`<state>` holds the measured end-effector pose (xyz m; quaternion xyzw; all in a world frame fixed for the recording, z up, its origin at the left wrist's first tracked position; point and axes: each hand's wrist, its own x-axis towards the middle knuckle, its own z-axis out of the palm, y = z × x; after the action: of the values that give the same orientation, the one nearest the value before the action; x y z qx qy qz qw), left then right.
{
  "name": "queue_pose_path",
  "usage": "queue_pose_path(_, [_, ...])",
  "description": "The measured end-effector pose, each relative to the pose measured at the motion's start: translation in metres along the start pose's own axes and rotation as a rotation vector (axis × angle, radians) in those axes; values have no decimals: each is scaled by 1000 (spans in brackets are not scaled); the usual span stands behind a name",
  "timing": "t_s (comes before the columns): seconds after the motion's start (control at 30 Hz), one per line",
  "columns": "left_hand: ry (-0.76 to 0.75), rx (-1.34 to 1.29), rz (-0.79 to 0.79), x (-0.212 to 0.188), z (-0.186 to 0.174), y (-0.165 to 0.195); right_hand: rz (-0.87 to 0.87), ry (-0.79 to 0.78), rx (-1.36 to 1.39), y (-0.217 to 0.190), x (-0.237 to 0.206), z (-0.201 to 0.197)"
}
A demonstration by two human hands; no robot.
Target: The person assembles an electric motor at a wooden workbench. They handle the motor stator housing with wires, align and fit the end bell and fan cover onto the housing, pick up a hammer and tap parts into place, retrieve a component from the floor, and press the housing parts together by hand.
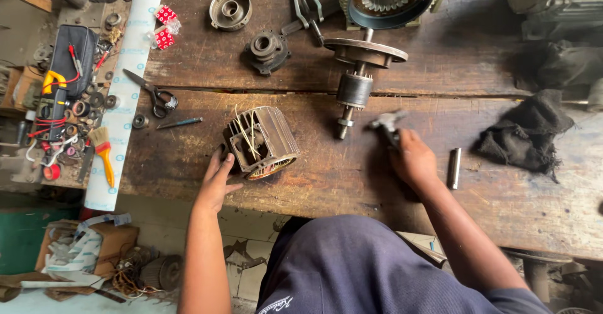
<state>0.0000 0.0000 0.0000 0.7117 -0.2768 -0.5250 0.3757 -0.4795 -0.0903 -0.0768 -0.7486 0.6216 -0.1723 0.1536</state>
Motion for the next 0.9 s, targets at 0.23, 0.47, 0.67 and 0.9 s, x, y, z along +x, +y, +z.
queue_pose_path(0.23, [-15, 57, -90, 4, 5, 21, 134, 263, -95, -10, 44, -56])
queue_pose_path(0.47, [-90, -73, 252, 19, -1, 22, -119, 329, 58, -93, 97, -128])
queue_pose_path(0.67, [-440, 304, 296, 98, -67, 62, -102, 191, -60, -145, 128, -113])
queue_pose_path(0.9, [-1142, 768, 384, 185, -49, 164, 148, 265, -68, -143, 121, -79])
